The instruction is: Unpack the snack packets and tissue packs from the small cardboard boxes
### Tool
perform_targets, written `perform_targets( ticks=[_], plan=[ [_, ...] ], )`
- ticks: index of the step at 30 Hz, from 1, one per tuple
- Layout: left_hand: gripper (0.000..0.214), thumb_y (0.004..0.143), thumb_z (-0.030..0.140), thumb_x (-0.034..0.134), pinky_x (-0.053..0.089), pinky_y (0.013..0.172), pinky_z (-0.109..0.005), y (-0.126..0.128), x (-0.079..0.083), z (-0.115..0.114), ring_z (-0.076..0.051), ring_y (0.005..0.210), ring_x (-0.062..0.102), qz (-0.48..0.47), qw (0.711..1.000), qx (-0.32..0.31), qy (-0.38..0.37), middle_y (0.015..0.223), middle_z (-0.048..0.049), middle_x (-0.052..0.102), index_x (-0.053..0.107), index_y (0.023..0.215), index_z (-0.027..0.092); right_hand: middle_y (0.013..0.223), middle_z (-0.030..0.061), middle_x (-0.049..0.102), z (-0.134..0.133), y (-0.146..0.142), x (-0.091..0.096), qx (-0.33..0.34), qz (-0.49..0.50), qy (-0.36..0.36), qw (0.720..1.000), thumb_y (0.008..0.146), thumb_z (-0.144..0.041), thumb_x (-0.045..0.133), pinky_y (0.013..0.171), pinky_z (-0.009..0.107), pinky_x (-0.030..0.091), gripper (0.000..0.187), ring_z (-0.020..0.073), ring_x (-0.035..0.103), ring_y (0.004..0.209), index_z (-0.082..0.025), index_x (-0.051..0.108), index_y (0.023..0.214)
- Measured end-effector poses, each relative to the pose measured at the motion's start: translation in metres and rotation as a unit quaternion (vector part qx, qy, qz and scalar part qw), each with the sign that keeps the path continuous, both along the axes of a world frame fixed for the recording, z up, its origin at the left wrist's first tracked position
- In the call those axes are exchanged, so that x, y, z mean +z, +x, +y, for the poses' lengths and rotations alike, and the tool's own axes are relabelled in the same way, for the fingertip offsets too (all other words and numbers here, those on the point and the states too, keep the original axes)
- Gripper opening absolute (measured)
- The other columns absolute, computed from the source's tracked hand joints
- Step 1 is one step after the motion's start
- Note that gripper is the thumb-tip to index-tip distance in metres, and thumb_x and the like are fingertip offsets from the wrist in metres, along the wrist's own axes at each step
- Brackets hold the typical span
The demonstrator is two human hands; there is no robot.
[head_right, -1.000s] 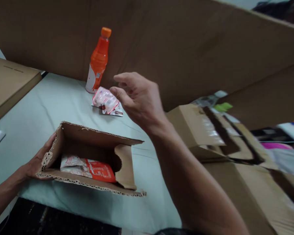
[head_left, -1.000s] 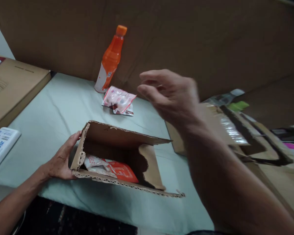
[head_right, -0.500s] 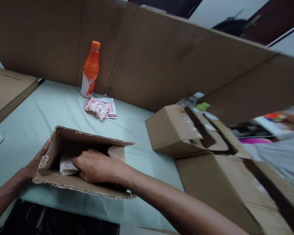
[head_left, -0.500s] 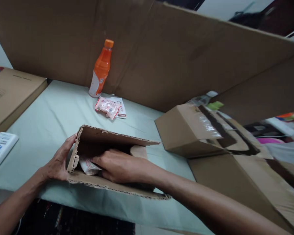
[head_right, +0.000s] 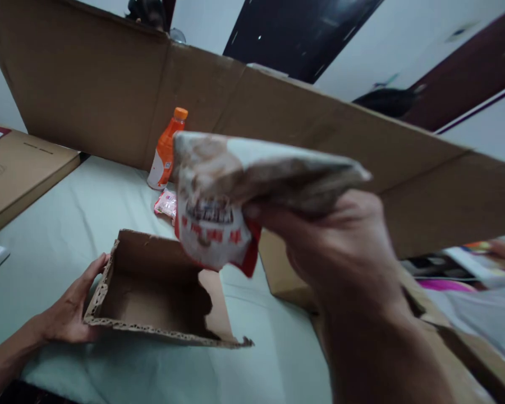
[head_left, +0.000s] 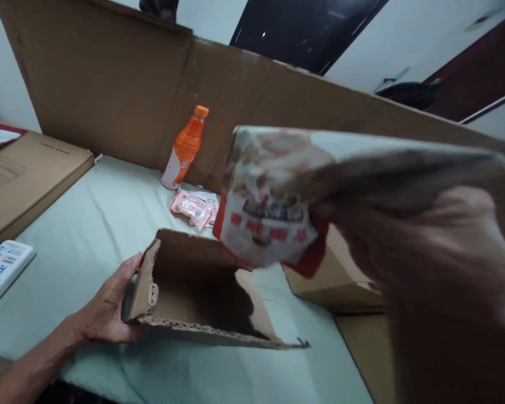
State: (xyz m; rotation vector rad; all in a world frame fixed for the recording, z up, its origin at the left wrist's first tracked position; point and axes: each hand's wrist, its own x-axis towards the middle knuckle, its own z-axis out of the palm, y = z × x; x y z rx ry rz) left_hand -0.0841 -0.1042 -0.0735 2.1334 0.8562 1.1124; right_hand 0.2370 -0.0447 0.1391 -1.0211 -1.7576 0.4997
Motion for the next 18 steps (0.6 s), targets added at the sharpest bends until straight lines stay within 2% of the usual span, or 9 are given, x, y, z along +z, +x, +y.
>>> perform_targets(
  ticks=[2, 5, 8, 9, 12, 18],
  plan=[
    [0.126, 0.072, 0.032, 0.084, 0.039, 0.118, -0.068, 0.001, 0.004, 0.000, -0.048, 0.148, 0.038, -0.001, 1.000, -0.001, 0.003, 0.167, -0.0162, 0.029, 0.000, 0.166, 0.037, 0.097, -0.0042, 0.076, 0.037, 0.004, -0.005, -0.072, -0.029, 0.018, 0.997, 0.083, -0.027, 0.074, 0.087, 0.050, 0.062, 0.012, 0.0293, 0.072, 0.097, -0.039, 0.072, 0.082],
    [0.129, 0.071, 0.033, 0.087, 0.039, 0.119, -0.068, 0.002, 0.008, 0.000, -0.048, 0.149, 0.037, -0.006, 1.000, -0.008, -0.003, 0.168, -0.0148, 0.028, -0.001, 0.166, 0.037, 0.083, -0.0012, 0.074, 0.103, 0.004, -0.034, -0.145, -0.125, 0.002, 0.981, 0.085, -0.032, 0.064, 0.084, 0.048, 0.060, 0.014, 0.0292, 0.069, 0.090, -0.033, 0.066, 0.071],
    [0.128, 0.072, 0.036, 0.087, 0.037, 0.120, -0.069, 0.002, 0.007, -0.002, -0.048, 0.150, 0.035, -0.004, 1.000, -0.010, -0.008, 0.168, -0.0144, 0.027, 0.000, 0.166, 0.038, 0.086, 0.0050, 0.077, 0.154, -0.002, -0.073, -0.158, -0.156, -0.025, 0.975, 0.079, -0.024, 0.061, 0.090, 0.048, 0.057, 0.011, 0.0294, 0.070, 0.090, -0.024, 0.072, 0.081],
    [0.127, 0.072, 0.037, 0.086, 0.037, 0.120, -0.069, 0.002, 0.006, -0.002, -0.048, 0.150, 0.035, -0.004, 1.000, -0.011, -0.009, 0.168, -0.0145, 0.027, 0.000, 0.166, 0.038, 0.092, 0.0075, 0.079, 0.163, -0.005, -0.085, -0.150, -0.162, -0.041, 0.974, 0.076, -0.022, 0.062, 0.093, 0.049, 0.056, 0.018, 0.0298, 0.071, 0.094, -0.021, 0.074, 0.089],
    [0.126, 0.071, 0.038, 0.085, 0.037, 0.119, -0.070, -0.001, 0.003, -0.003, -0.048, 0.150, 0.034, -0.008, 1.000, -0.014, -0.007, 0.167, -0.0152, 0.028, 0.001, 0.166, 0.037, 0.110, 0.0129, 0.079, 0.161, -0.006, -0.115, -0.115, -0.190, -0.097, 0.970, 0.076, -0.023, 0.062, 0.098, 0.046, 0.055, 0.034, 0.0291, 0.072, 0.105, -0.017, 0.075, 0.106],
    [0.128, 0.067, 0.030, 0.083, 0.031, 0.121, -0.071, -0.003, -0.009, -0.002, -0.049, 0.153, 0.029, 0.001, 1.000, -0.013, -0.028, 0.169, -0.0134, 0.023, 0.002, 0.166, 0.038, 0.105, 0.0097, 0.080, 0.088, 0.016, -0.157, -0.030, -0.241, -0.150, 0.958, 0.091, -0.037, 0.053, 0.091, 0.042, 0.057, 0.032, 0.0271, 0.075, 0.098, -0.020, 0.079, 0.100]
  ],
)
